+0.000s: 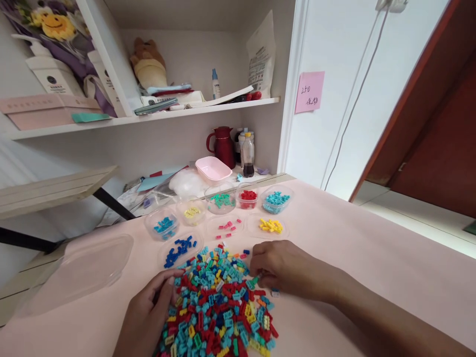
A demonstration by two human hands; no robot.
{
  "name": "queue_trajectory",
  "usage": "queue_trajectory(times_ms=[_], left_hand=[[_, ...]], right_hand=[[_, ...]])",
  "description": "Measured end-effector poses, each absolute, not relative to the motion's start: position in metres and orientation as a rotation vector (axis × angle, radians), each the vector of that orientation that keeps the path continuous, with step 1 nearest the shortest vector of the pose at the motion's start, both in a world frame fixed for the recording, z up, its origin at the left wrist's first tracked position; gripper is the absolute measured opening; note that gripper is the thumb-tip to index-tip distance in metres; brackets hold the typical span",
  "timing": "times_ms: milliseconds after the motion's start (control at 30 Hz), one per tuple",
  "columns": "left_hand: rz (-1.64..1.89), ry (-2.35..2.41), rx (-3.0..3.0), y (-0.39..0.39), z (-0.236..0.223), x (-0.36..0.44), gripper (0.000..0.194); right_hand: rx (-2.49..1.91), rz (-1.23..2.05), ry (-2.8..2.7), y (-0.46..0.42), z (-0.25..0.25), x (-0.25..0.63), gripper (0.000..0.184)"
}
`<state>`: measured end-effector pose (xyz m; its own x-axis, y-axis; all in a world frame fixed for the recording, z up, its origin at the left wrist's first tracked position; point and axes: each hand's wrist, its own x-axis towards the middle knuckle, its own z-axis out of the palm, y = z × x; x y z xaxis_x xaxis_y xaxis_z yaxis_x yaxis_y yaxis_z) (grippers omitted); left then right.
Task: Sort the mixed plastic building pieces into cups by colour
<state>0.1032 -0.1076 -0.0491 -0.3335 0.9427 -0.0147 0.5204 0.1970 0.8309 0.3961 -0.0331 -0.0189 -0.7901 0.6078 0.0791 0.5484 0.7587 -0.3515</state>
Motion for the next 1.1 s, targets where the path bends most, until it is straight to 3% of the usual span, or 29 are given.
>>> queue_trajectory(times_ms=[533, 800, 1100], left_hand=[[0.976, 1.959, 1.472, -0.107, -0.055, 0.099, 0.045], [1.016, 1.957, 1.386, -0.107, -0.051, 0.103, 0.052], [1.017, 1.949, 1.403, -0.109, -0.048, 0.104, 0.045]], right_hand=[[-0.903, 0.683, -2.543, -0.035, -0.012, 0.393, 0.014], [-0.95, 0.876, -2.381, -0.037, -0.011, 0.395, 0.011], [-0.94, 0.79, -2.358, -0.041, -0.004, 0.397, 0.011]])
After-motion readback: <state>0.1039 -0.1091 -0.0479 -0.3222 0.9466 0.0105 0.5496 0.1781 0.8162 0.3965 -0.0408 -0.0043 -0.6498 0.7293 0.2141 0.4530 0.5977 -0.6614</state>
